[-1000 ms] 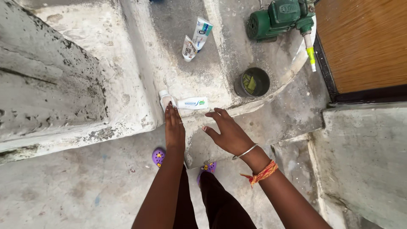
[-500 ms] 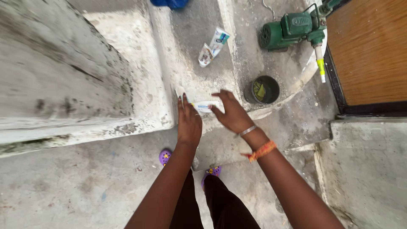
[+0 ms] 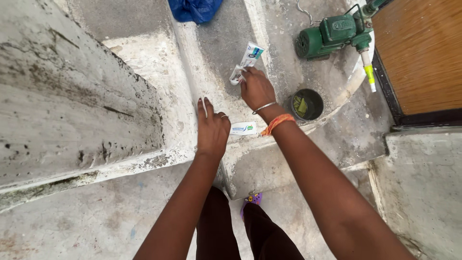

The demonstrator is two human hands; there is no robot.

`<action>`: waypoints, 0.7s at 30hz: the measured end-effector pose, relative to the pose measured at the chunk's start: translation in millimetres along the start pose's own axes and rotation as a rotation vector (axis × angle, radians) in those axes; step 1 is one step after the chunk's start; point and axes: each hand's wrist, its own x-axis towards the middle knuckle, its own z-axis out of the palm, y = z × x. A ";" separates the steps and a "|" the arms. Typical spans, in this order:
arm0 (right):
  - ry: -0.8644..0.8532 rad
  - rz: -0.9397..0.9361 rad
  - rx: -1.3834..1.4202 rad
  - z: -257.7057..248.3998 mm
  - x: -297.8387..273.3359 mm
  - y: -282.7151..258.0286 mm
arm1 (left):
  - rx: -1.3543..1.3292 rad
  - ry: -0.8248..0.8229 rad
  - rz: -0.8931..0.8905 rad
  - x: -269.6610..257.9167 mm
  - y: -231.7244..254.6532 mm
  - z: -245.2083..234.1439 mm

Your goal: The person wipes multiple toothbrushes and toothpaste tubes with a cloth over a sink, then places them into a holder. The person also picks up small bottles and additional toothpaste tubes from the floor and wipes them before placing them in the sink.

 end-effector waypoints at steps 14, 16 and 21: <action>0.374 -0.107 0.267 -110.0 -72.8 -9.6 | -0.322 0.426 -0.159 -25.8 -9.9 -47.2; 0.372 -0.111 0.314 -137.2 -83.8 -13.9 | -0.394 0.577 -0.205 -37.8 -8.2 -65.1; 0.390 -0.107 0.430 -201.6 -121.3 -29.3 | -0.677 0.816 -0.281 -79.8 6.2 -135.6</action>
